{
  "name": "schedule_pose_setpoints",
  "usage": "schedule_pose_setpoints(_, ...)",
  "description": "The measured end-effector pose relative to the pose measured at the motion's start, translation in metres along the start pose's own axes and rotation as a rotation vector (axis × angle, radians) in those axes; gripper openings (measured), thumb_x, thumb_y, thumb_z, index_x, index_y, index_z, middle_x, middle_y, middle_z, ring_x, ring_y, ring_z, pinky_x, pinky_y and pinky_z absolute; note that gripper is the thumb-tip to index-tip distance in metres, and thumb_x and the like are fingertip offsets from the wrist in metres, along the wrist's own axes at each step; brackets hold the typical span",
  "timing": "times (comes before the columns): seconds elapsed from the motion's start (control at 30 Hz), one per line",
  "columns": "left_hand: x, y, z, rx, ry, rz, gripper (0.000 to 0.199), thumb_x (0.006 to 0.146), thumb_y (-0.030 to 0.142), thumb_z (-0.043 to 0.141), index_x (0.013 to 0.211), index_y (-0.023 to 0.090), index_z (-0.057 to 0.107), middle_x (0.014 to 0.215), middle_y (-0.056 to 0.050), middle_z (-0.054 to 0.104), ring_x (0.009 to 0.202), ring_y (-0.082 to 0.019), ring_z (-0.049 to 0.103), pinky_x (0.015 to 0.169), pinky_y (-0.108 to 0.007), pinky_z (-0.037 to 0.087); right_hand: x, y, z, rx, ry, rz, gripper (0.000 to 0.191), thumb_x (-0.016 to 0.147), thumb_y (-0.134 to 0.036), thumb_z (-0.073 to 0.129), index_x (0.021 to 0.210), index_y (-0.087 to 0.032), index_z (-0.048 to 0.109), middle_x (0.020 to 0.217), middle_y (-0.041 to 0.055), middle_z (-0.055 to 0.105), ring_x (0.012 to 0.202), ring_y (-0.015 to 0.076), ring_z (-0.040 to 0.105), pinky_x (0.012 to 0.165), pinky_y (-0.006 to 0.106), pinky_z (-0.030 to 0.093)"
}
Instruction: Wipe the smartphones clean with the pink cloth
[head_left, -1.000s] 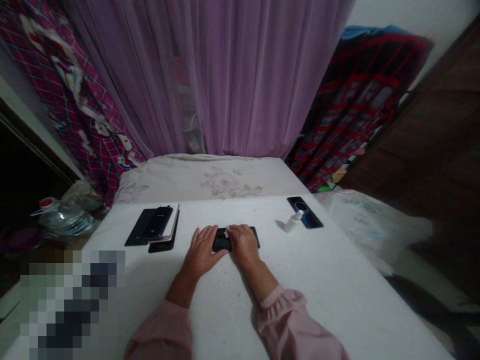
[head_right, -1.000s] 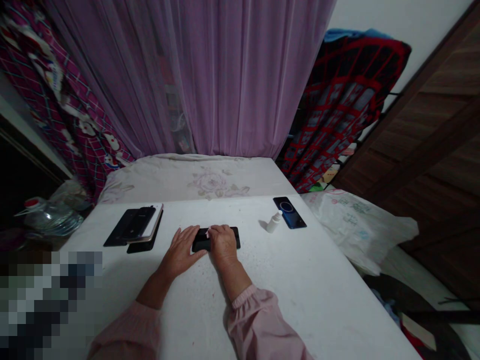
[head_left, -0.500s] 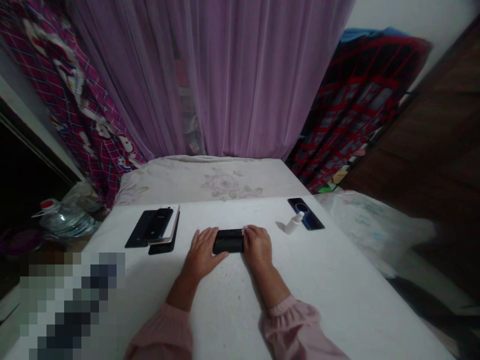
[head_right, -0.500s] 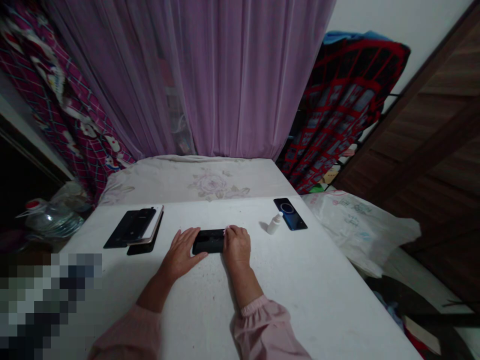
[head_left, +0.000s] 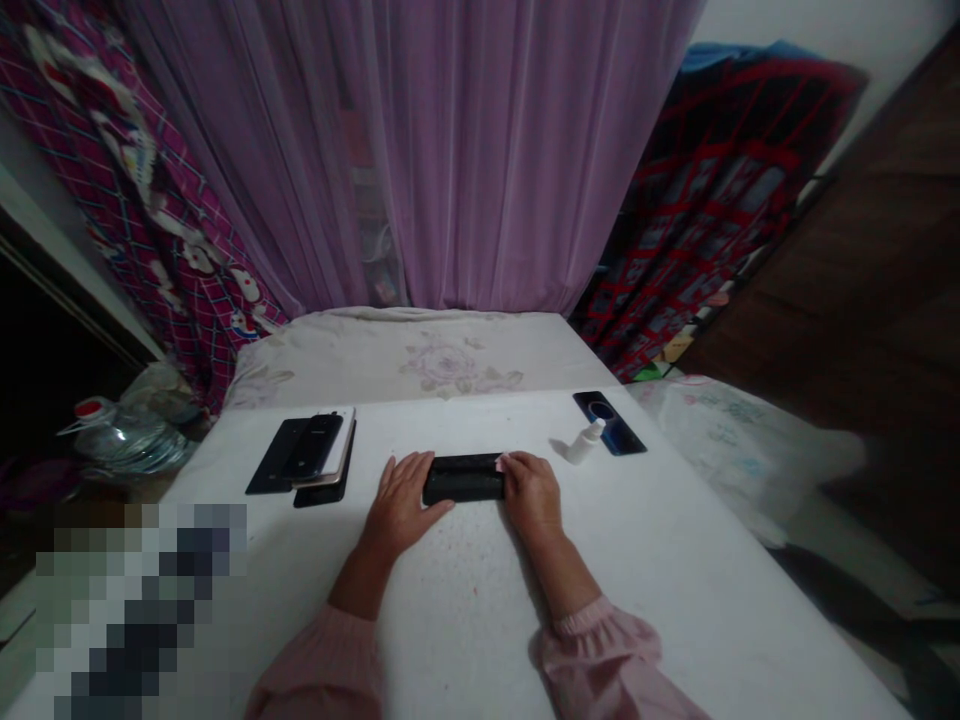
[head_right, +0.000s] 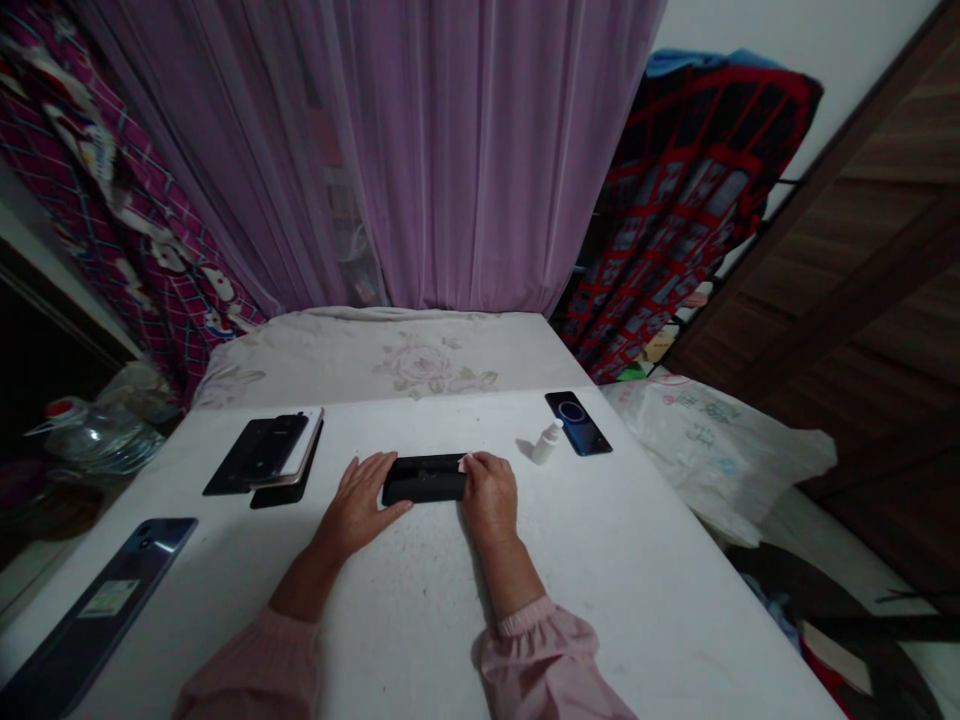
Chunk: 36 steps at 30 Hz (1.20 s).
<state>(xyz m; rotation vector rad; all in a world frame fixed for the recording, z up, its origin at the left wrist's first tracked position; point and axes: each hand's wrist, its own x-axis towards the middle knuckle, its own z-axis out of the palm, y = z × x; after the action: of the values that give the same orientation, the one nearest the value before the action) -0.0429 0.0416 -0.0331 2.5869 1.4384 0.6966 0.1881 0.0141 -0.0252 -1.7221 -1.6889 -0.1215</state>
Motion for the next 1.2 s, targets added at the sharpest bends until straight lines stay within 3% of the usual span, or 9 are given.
schedule_pose_setpoints(0.1,0.0,0.0,0.0,0.0,-0.003,-0.005,0.067,0.086,0.055,0.055,0.141,0.02,0.039,0.136,-0.013,0.055,0.13,-0.03,0.047,0.114,-0.054,0.024,-0.003,-0.008,0.001,-0.01,-0.014,-0.01,0.029,0.084,-0.012,0.049,0.096,-0.019,0.074,0.097,0.0091,0.069,0.087,0.0224,0.055,0.08,0.035,0.045)
schedule_pose_setpoints(0.37,0.001,0.001,0.0,0.022,-0.007,-0.012,0.067,0.085,0.054,0.056,0.14,0.018,0.041,0.137,-0.014,0.055,0.13,-0.03,0.047,0.113,-0.054,0.025,-0.023,-0.062,0.007,0.12,-0.098,-0.178,0.022,0.085,-0.011,0.056,0.095,-0.021,0.073,0.098,0.0083,0.068,0.089,0.0211,0.056,0.08,0.032,0.048)
schedule_pose_setpoints(0.47,0.001,0.001,0.0,0.021,-0.013,-0.022,0.067,0.085,0.054,0.056,0.14,0.019,0.041,0.137,-0.014,0.055,0.13,-0.03,0.047,0.113,-0.054,0.025,-0.027,-0.056,0.001,0.128,-0.093,-0.194,0.023,0.086,-0.012,0.055,0.099,-0.022,0.073,0.097,0.0079,0.069,0.089,0.0201,0.058,0.079,0.031,0.049)
schedule_pose_setpoints(0.73,0.002,0.003,-0.003,0.01,-0.042,-0.042,0.067,0.084,0.054,0.057,0.139,0.019,0.042,0.137,-0.013,0.055,0.13,-0.03,0.047,0.114,-0.054,0.024,-0.032,-0.006,-0.021,0.029,-0.012,-0.059,0.027,0.089,-0.015,0.049,0.098,-0.022,0.074,0.098,0.0079,0.07,0.089,0.021,0.058,0.078,0.031,0.05)
schedule_pose_setpoints(0.83,0.002,0.003,-0.003,0.011,-0.031,-0.039,0.067,0.085,0.053,0.057,0.139,0.019,0.042,0.137,-0.013,0.055,0.13,-0.03,0.046,0.114,-0.054,0.024,-0.033,-0.014,-0.018,0.026,-0.001,-0.075,0.026,0.09,-0.014,0.05,0.095,-0.021,0.074,0.096,0.0082,0.069,0.088,0.021,0.058,0.077,0.031,0.05)
schedule_pose_setpoints(1.03,0.002,0.003,-0.002,0.023,-0.028,-0.036,0.068,0.085,0.054,0.057,0.139,0.017,0.041,0.138,-0.013,0.054,0.131,-0.029,0.045,0.115,-0.053,0.023,-0.031,-0.052,-0.004,0.115,-0.081,-0.187,0.021,0.089,-0.014,0.053,0.091,-0.021,0.073,0.097,0.0065,0.069,0.087,0.0198,0.057,0.078,0.03,0.048)
schedule_pose_setpoints(1.2,0.002,0.003,-0.002,0.02,-0.031,-0.037,0.068,0.084,0.054,0.057,0.139,0.017,0.041,0.138,-0.014,0.054,0.131,-0.03,0.045,0.115,-0.053,0.023,-0.029,-0.039,-0.011,0.131,-0.094,-0.135,0.023,0.089,-0.015,0.053,0.087,-0.023,0.074,0.096,0.006,0.069,0.088,0.0193,0.058,0.078,0.029,0.048)
